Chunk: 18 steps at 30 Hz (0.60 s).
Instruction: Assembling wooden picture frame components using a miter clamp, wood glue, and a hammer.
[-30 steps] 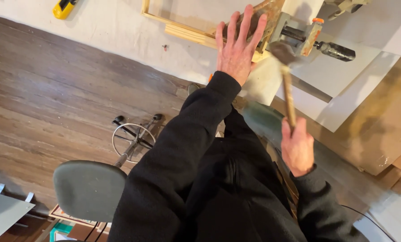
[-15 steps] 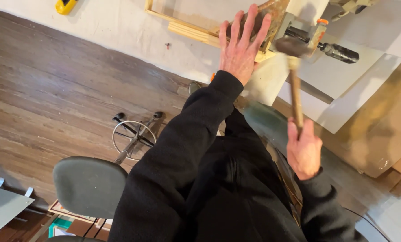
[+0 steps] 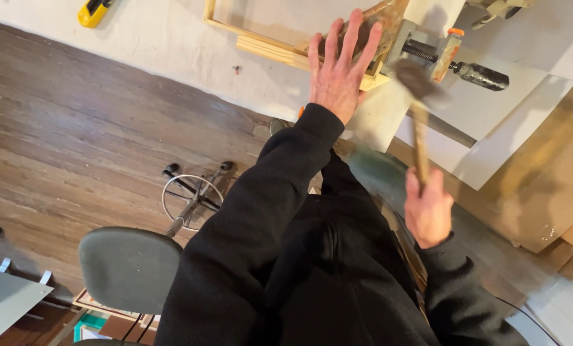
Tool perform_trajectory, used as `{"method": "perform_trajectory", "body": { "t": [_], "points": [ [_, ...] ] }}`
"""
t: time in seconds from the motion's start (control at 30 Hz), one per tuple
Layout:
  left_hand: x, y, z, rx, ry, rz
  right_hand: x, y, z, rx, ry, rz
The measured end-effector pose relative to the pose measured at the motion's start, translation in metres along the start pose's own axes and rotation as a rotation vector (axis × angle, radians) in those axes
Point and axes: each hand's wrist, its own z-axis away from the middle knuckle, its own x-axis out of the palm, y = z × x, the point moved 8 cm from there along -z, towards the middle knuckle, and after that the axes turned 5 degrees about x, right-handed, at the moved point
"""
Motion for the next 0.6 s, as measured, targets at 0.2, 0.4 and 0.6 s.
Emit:
{"method": "perform_trajectory", "body": {
  "t": [0.2,0.4,0.6],
  "points": [
    [-0.003,0.004,-0.002,-0.026,-0.067,-0.05,-0.01,-0.004,-0.008,0.104,-0.179,0.154],
    [-0.014,0.004,-0.003,-0.008,-0.03,0.0,-0.049,0.001,-0.017,0.079,-0.001,0.03],
    [-0.086,0.024,0.026,-0.014,-0.022,0.169,-0.104,0.004,-0.122,-0.187,0.161,0.143]
  ]
}}
